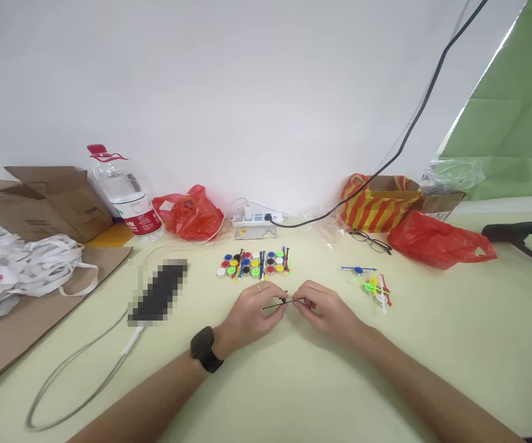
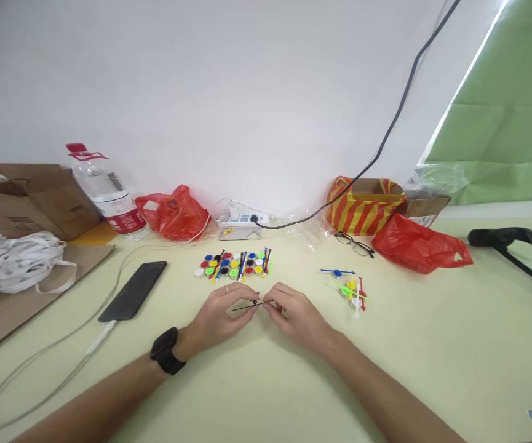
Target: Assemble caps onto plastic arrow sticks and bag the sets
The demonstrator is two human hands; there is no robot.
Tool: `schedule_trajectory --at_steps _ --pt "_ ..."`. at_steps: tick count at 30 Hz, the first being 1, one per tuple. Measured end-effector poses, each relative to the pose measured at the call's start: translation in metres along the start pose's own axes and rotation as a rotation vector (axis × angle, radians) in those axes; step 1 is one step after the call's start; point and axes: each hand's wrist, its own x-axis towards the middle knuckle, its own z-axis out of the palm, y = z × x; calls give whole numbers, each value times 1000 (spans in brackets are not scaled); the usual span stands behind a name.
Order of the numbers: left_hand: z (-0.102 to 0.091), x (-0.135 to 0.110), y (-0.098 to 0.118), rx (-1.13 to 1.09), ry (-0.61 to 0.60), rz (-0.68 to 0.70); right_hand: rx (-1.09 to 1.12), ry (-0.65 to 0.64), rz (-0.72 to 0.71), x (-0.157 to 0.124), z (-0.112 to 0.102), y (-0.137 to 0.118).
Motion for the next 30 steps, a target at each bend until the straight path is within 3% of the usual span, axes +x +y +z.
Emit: schedule_trajectory --at_steps 9,14,21,26,30 --pt "-3 2 -4 -33 19 52 26 -14 2 1 1 0" --pt "-3 4 4 -131 16 -79 149 48 98 4 -4 -3" --pt "1 9 0 -686 -70 -405 359 76 203 7 -6 -3" --pt "3 9 -10 -775 50 -488 152 222 238 2 -8 -4" --pt "3 9 -12 -774 122 -500 172 168 167 -2 -8 -5"
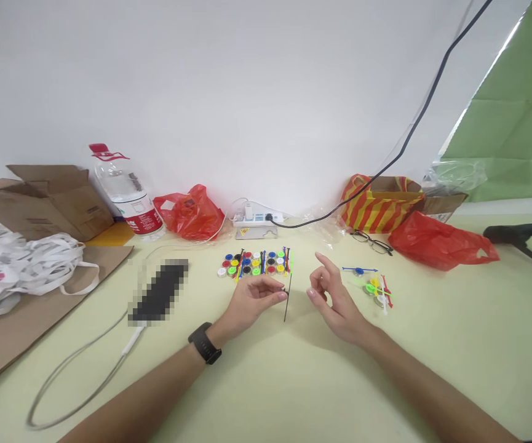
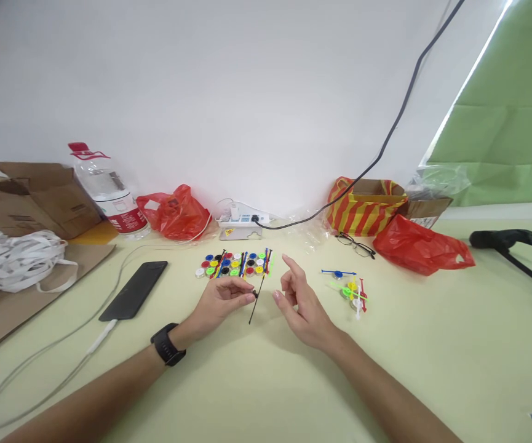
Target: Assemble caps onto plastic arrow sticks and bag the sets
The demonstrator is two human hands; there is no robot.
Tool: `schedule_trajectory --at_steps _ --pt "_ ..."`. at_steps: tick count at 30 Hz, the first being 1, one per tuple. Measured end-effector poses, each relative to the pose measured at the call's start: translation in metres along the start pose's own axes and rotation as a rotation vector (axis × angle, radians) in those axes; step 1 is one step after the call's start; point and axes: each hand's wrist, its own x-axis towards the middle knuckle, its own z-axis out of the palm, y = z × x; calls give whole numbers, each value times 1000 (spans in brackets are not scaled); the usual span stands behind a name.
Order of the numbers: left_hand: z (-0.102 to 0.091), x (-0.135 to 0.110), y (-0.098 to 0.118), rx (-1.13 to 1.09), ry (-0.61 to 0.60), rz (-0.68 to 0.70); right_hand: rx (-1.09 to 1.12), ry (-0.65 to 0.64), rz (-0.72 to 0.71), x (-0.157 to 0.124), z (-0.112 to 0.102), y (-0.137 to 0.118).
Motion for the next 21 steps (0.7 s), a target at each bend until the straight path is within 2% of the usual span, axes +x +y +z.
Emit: schedule_trajectory --at_steps 3,6,8,12,16,19,21 --pt "0 0 0 -8 17 -1 61 -69 35 -1 0 0" --pt "-1 0 -1 -18 24 -4 123 -340 194 1 -2 3" --pt "-2 1 -2 -19 25 -10 173 -429 257 4 -5 6" --pt "-2 1 -1 -10 32 -31 198 -282 235 8 -12 8" --pt "-1 2 2 3 41 -32 102 -210 229 8 -11 4" --pt "0 2 4 19 42 -32 -62 -198 194 8 -10 2" --pt "-1 3 5 23 45 -54 -281 -147 142 10 -13 4"
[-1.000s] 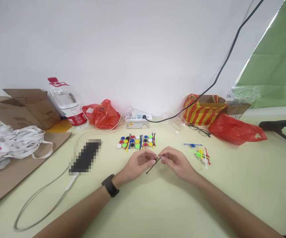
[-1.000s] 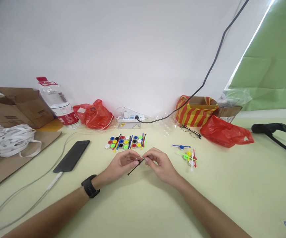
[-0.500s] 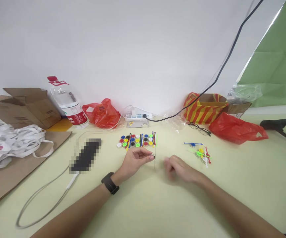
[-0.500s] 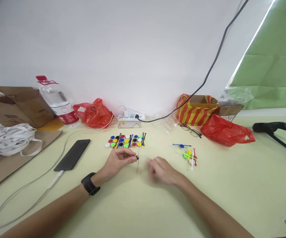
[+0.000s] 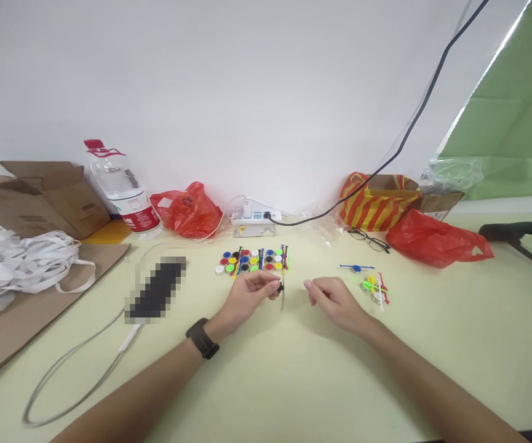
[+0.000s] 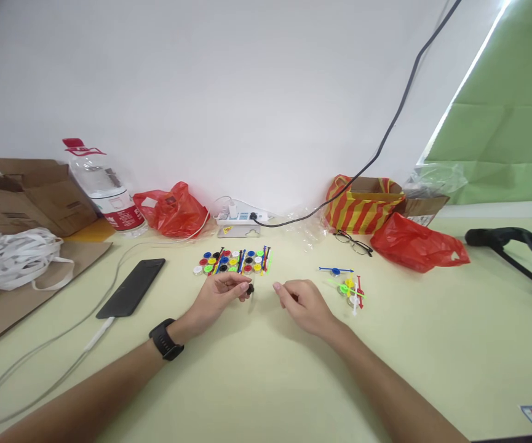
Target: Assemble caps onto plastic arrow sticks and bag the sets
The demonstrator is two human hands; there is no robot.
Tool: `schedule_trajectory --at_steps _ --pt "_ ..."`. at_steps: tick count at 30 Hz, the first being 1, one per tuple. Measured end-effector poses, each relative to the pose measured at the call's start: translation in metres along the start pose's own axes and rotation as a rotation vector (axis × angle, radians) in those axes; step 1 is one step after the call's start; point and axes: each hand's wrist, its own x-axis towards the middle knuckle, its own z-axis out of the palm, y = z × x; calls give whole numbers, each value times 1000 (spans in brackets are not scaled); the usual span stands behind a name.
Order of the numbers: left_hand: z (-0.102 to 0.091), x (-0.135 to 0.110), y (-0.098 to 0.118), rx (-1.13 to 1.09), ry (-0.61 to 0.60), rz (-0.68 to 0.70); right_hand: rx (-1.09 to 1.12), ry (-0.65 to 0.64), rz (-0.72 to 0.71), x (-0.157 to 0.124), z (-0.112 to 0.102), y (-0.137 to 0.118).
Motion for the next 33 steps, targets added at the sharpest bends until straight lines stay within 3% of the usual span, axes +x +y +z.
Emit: schedule_trajectory --at_steps 4,6,8,10,13,16,20,33 --pt "-4 3 -3 -42 18 -56 -549 255 65 5 -22 22" --pt "-7 5 -6 -114 21 -80 -757 342 245 2 -38 41" --pt "-9 6 -8 -211 20 -112 -823 333 504 -3 -53 62" --pt "-11 7 -8 -301 25 -146 -761 209 644 -9 -65 80" --pt "-12 8 -5 -397 51 -195 -733 69 506 -13 -70 96" --pt "-12 8 -3 -454 55 -217 -719 -9 333 -12 -59 92" --pt "-13 8 -2 -485 51 -233 -646 -51 278 -12 -37 64" --pt "-16 9 -8 -500 68 -197 -203 -356 -229 -17 -7 -17"
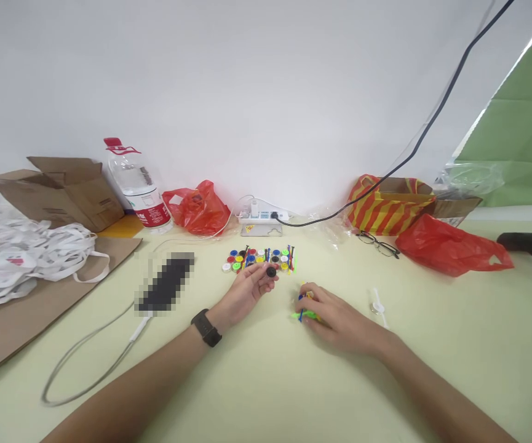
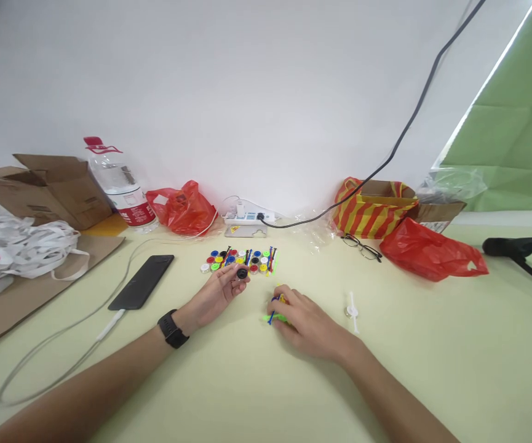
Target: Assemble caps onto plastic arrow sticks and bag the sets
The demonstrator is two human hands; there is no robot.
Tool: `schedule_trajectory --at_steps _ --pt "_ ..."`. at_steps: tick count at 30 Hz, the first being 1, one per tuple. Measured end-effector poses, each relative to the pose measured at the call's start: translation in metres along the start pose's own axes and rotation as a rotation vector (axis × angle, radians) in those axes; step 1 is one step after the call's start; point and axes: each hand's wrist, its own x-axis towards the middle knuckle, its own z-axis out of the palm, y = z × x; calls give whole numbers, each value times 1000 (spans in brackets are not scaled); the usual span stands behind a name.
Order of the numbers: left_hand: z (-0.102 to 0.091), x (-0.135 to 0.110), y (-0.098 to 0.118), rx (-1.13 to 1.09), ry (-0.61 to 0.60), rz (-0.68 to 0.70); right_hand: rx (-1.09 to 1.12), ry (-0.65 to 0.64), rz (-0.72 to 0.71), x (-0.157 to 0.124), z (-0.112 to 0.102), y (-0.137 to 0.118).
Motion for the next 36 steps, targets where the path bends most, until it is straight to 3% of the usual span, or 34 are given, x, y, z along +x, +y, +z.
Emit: schedule_trajectory --at_steps 5,9,11,13,15,17,20,27,36 --pt "3 -1 2 -23 33 7 121 -37 -14 -5 -9 -8" --pt "4 -1 2 -19 41 -6 19 178 117 -9 -27 10" --pt "5 -1 3 -13 31 -5 -167 317 303 -14 -35 26" --pt "6 -2 3 -15 31 -5 -375 394 598 -23 -41 43" --pt "6 -2 4 -26 41 -8 -408 345 841 -31 -43 57" --pt "7 -2 4 -37 50 -11 -363 276 887 -35 -39 64" --pt "6 -1 4 -36 44 -14 -275 217 823 -27 -26 56" --pt "5 0 3 -29 39 -7 -76 146 288 2 3 5" --pt "5 1 3 -22 34 -15 29 83 128 4 1 -6"
